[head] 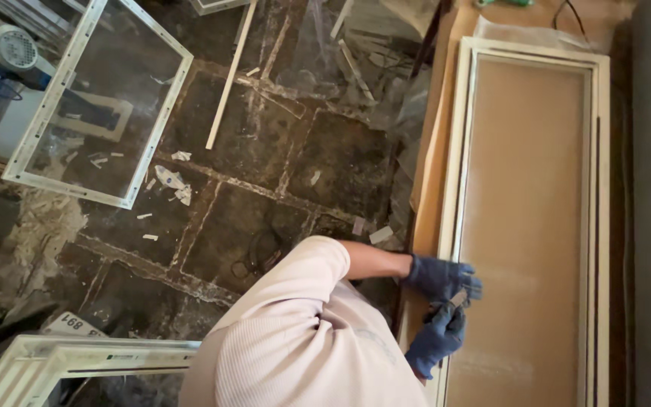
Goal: The person peels clear protective plastic film off a glass window frame lying on a workbench, using a small blade to lift the film edge and pulling the sheet off by hand. They work around the frame, lifting stuck sections with the blade and stripping the film away from the glass and frame edges.
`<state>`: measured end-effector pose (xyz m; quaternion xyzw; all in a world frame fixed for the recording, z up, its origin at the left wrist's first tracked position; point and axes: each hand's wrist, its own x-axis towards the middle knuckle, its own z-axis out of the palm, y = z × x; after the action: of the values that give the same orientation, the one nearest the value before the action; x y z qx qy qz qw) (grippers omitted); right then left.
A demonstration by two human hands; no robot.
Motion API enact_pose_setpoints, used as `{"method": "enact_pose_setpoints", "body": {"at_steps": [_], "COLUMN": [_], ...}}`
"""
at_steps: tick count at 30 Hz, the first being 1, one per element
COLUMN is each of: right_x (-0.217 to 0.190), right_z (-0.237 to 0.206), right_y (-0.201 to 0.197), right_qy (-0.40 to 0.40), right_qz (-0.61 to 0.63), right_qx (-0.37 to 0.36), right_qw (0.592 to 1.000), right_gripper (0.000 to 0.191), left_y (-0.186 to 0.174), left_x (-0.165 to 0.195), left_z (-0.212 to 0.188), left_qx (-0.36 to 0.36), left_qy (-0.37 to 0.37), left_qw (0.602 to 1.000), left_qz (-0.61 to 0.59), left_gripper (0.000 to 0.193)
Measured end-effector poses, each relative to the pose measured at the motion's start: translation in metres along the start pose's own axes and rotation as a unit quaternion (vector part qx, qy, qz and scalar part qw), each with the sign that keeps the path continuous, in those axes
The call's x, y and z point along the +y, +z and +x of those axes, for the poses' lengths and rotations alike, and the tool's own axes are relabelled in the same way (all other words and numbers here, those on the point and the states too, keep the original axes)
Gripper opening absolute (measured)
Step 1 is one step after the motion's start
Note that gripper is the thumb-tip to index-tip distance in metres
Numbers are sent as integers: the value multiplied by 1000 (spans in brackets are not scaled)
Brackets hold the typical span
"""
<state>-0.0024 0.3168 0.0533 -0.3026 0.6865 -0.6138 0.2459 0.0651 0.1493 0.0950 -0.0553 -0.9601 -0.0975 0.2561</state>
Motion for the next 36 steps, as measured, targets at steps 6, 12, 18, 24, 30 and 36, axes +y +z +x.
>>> {"method": "enact_pose_setpoints", "body": {"at_steps": [6, 12, 18, 24, 30, 36], "right_x": [-12, -25, -37, -59, -84, -90], "right_z": [-19, -6, 0, 5, 1, 10], "right_y": [79, 111, 115, 110, 97, 94], "right_qy": [-189, -266, -276, -267, -269, -265], "right_qz": [-203, -259, -270, -238, -222, -234], "right_qx": [-25, -60, -74, -105, -79, -69], "right_qw": [961, 927, 920, 928, 934, 933], "right_gripper": [10, 14, 19, 20, 20, 18], "left_y": [-38, -37, -21, -14, -11, -8], "left_x": [-10, -27, -29, -23, -18, -14], "left_z": [-69, -105, -101, -99, -86, -90], "left_qx": [-65, -73, -68, -31, -114, -144], "left_qy": [-30, -64, -95, -130, -156, -47], "left_qw": [997, 994, 989, 929, 902, 974], "left_qz": [-26, -42, -90, -345, -387, -169], "left_gripper": [38, 46, 54, 55, 58, 65]}}
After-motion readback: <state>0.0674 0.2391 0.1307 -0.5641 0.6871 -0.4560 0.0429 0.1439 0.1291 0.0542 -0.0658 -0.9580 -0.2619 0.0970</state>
